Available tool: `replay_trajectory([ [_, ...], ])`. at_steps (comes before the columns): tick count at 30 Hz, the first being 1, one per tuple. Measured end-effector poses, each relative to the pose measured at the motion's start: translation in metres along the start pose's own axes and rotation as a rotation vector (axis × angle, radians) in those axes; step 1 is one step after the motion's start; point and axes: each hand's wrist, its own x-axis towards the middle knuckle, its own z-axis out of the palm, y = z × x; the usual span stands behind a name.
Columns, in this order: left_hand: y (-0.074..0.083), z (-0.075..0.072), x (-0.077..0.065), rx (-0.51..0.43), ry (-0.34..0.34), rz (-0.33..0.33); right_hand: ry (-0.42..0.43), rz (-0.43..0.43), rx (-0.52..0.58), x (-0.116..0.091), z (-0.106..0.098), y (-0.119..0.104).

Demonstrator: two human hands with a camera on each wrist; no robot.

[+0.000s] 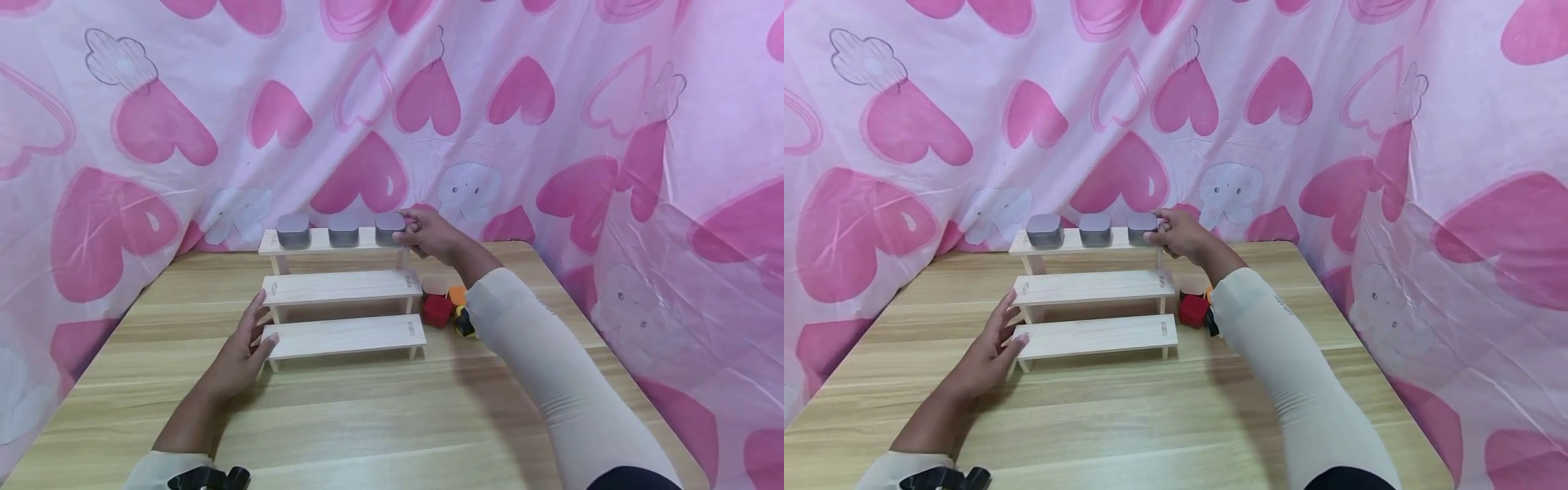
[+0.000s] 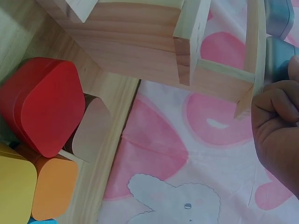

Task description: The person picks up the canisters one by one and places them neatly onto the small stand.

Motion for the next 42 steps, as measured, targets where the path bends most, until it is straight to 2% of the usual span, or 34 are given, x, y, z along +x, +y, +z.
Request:
replay_trajectory([
  [9, -0.001, 0.0, 0.001, -0.004, -0.004, -0.002, -0.026, -0.018, -0.024, 0.001, -0.001, -0.004],
  [26, 0.0, 0.0, 0.001, 0.002, -0.001, -0.003, 0.028, 0.045, -0.026, 0.0, -0.006, 0.004],
  [35, 0.001, -0.001, 0.001, -0.002, -0.002, -0.01, 0.068, 0.06, -0.051, -0.005, -0.016, 0.01],
  [42, 0.0, 0.0, 0.0, 0.004, 0.002, 0.001, 0.124, 0.038, -0.057, -0.019, -0.033, 0.019],
])
